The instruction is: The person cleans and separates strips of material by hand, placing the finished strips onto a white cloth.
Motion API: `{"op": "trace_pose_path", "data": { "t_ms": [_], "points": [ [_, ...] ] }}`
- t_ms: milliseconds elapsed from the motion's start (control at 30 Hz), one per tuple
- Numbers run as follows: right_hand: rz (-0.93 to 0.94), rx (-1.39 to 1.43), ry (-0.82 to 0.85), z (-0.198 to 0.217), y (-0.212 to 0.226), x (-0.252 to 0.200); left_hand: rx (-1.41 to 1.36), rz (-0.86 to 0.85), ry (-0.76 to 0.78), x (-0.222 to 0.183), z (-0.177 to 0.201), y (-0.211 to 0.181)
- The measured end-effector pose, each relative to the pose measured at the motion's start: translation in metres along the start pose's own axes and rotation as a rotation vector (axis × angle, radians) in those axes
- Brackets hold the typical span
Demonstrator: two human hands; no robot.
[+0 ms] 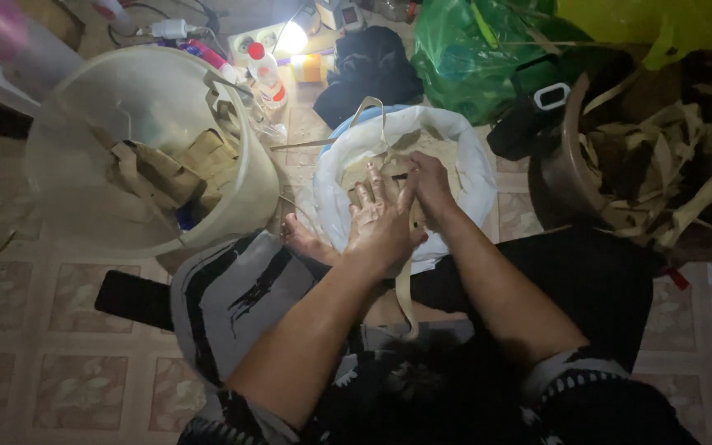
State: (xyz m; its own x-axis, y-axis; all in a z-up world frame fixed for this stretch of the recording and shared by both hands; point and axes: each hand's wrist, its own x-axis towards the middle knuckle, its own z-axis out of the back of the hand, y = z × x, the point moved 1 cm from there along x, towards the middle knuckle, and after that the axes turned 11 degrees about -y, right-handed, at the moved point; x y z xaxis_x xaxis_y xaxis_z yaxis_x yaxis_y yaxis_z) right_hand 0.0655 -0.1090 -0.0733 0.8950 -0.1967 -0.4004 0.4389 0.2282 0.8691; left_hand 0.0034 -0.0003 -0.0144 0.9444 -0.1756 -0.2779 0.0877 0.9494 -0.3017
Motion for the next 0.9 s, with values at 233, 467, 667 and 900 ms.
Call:
{"op": "trace_pose_path", "data": {
  "t_ms": [233, 467, 667, 900],
  "points": [
    [-0.15, 0.096, 0.084, -0.003, -0.008, 0.005, 0.005, 0.002, 0.022, 0.005, -0.004, 0.002],
    [-0.042, 0.077, -0.018, 0.006, 0.047, -0.026, 0.001, 0.003, 0.036, 0.009, -0.007, 0.006],
    [-0.148, 0.072, 0.009, -0.005, -0.026, 0.03, -0.049, 0.011, 0.049, 0.003, 0.002, 0.004],
    [-0.275, 0.226, 0.036, -0.009, -0.041, 0.046, -0.078, 0.025, 0.122, 0.0, 0.016, 0.002]
  ]
}}
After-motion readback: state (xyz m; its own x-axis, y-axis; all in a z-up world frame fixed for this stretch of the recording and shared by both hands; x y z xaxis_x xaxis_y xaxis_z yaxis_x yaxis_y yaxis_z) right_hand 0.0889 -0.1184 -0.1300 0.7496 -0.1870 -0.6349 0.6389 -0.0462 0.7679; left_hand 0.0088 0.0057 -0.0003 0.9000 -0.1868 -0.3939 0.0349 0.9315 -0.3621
